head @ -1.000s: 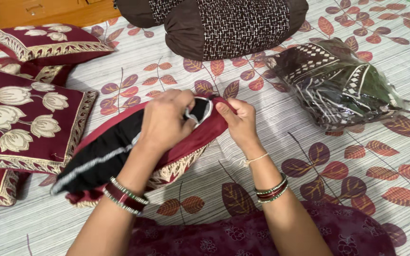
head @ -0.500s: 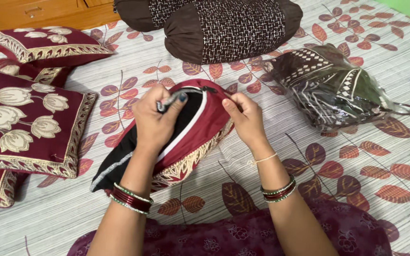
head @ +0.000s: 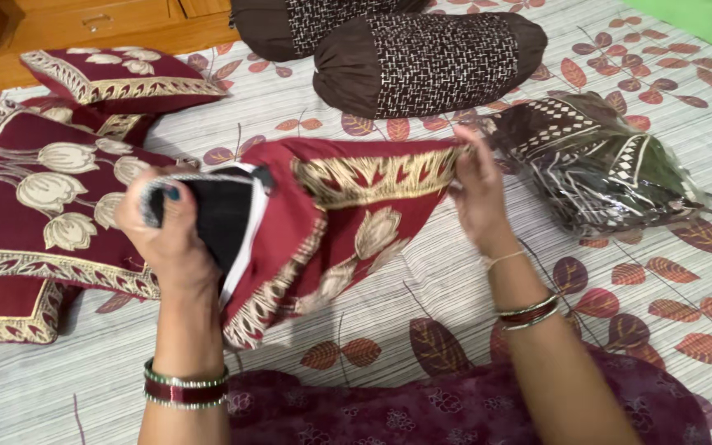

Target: The person unzips a maroon pillow cover, inserts a black pillow insert, and zips it closed. They repeat this process with a second pillow cover, handling each insert and cover one at a time on a bed.

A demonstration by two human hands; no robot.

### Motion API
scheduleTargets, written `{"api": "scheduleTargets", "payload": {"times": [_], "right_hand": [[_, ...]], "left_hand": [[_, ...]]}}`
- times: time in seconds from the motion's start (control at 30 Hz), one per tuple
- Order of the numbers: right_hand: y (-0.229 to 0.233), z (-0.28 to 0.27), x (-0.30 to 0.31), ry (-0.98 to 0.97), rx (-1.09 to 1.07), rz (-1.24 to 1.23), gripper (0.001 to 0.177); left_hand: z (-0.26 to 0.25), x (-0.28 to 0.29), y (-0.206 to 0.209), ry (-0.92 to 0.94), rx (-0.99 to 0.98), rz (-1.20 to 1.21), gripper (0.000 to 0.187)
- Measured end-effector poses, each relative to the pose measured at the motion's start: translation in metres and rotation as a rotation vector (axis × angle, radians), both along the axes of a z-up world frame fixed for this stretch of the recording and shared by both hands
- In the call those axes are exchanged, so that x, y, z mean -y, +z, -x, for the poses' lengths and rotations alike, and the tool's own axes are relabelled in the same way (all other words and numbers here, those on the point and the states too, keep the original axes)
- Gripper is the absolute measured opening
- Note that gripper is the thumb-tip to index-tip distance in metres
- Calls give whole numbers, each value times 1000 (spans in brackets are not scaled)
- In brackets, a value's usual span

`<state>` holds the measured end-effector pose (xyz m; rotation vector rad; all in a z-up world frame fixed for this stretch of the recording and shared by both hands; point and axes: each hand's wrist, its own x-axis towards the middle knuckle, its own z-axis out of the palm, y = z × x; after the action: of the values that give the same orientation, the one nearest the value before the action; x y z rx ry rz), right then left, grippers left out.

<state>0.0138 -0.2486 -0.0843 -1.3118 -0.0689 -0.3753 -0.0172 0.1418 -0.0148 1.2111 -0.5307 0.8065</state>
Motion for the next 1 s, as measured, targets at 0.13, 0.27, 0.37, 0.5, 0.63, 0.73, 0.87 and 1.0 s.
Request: {"api": "scheduleTargets", "payload": {"times": [0.13, 0.27, 0.37, 0.5, 0.63, 0.73, 0.87, 1.0], "right_hand": [[25, -18, 14, 49, 116, 184, 42], [22, -15, 17, -169, -168, 615, 44], [12, -6, -1, -52, 76, 415, 33], [32, -8, -29, -117, 364, 453, 46], [60, -13, -35, -56, 271, 412, 38], [65, -27, -34, -129, 68, 457, 25], [59, -52, -47, -192, -13, 370, 15], [51, -61, -56, -192, 105, 343, 14]], "left_hand": [[-28, -11, -29, 190, -26, -33, 41], [-25, -15, -66, 342, -82, -234, 44], [-8, -25, -83, 344, -96, -234, 47], [-1, -28, -82, 386, -141, -255, 43], [-6, -25, -80, 377, -85, -255, 48], [-14, -23, -82, 418, -95, -252, 50], [-20, -19, -73, 614, -175, -270, 48], [-6, -13, -54, 838, -218, -377, 39]]}}
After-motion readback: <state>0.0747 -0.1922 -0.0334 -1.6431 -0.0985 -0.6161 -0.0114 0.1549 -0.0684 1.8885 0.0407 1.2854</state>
